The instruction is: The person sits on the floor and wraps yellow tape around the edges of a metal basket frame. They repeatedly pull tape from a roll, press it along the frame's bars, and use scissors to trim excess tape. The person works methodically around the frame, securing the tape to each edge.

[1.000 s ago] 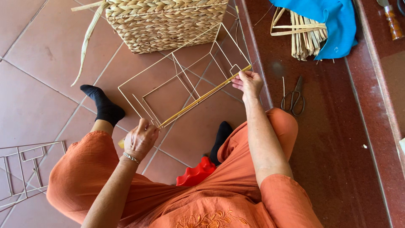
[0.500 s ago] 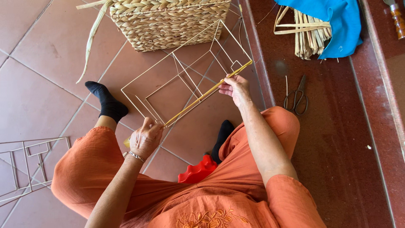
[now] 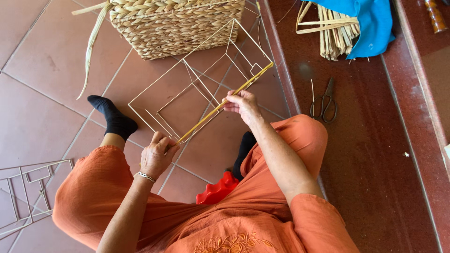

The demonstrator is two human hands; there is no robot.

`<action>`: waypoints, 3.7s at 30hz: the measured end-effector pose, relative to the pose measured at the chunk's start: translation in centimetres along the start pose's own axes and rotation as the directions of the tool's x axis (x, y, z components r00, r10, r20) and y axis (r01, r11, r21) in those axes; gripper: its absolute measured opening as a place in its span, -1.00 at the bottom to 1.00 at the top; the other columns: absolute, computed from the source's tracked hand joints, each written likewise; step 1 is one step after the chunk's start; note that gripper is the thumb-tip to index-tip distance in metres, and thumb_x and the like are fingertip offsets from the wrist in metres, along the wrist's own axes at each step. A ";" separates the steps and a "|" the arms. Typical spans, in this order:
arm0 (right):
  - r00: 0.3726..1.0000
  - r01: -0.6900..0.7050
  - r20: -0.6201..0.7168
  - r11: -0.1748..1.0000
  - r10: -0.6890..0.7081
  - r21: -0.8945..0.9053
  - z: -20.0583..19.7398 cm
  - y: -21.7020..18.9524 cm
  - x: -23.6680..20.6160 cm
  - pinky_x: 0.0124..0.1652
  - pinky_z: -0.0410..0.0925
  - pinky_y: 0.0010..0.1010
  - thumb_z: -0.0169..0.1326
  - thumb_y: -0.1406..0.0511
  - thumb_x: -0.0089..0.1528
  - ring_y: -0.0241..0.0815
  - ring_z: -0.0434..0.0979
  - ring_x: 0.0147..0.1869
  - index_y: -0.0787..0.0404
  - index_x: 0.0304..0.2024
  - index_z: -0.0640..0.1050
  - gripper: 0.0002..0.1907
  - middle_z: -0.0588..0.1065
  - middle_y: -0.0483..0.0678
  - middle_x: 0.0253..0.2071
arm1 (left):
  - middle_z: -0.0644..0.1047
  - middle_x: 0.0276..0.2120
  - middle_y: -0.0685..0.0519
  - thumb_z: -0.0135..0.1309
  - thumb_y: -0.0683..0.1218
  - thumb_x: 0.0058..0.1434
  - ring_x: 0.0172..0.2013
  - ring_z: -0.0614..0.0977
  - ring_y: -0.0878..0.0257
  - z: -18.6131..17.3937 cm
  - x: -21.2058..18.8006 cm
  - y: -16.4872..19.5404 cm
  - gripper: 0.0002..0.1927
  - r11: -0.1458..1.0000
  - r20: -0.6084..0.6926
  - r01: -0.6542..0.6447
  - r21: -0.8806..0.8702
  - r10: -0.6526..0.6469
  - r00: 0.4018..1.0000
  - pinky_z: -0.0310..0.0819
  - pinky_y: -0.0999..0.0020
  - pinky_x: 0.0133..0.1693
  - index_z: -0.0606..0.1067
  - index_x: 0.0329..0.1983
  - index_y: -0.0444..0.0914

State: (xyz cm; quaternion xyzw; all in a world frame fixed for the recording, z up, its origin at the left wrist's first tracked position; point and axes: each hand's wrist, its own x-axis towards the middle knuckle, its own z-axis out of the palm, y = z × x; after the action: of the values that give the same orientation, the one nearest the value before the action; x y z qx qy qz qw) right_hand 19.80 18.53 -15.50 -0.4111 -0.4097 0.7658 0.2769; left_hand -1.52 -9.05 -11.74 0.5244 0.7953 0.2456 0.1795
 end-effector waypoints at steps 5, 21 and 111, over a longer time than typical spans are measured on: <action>0.995 0.027 -0.095 0.998 -0.021 0.065 -2.2 -1.9 1.8 -0.25 0.61 -0.28 0.21 0.35 0.27 -0.08 0.71 -0.26 0.26 -0.25 0.59 -0.92 0.65 0.11 -0.29 | 0.49 -0.27 0.13 0.31 0.01 0.14 -0.43 0.62 0.12 -0.3 -0.2 -0.4 -0.80 1.000 0.005 -0.006 -0.012 0.006 1.000 0.50 0.16 -0.41 0.55 -0.36 -0.17; 0.955 0.138 -0.282 0.980 -0.092 0.146 -4.4 -4.7 4.2 -0.31 0.62 -0.20 -0.05 0.11 0.38 -0.03 0.70 -0.35 0.25 -0.10 0.54 -0.66 0.62 0.07 -0.39 | 0.50 -0.24 0.09 0.27 0.00 0.17 -0.49 0.63 0.12 0.3 -1.3 -0.9 -0.87 0.996 -0.055 -0.072 0.048 0.075 0.996 0.52 0.18 -0.47 0.65 -0.32 -0.12; 0.622 0.783 0.764 0.123 -0.171 -0.609 9.0 5.3 -7.7 -0.09 0.18 -0.15 0.29 0.09 0.14 -0.21 0.45 -0.31 0.07 -0.43 0.56 -0.74 0.54 -0.20 -0.44 | 0.61 -0.54 -0.16 0.10 0.19 0.26 -0.47 0.68 -0.01 6.5 -3.8 0.4 -0.55 0.808 0.127 0.485 -0.334 -0.471 0.873 0.53 0.14 -0.36 0.66 -0.24 -0.29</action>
State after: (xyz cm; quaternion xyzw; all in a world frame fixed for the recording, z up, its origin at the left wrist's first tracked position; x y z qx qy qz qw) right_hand 15.56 6.34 -14.01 -0.0982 -0.9360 0.3192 0.1111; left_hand 3.75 -11.11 -16.71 0.2706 0.8401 0.3221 0.3425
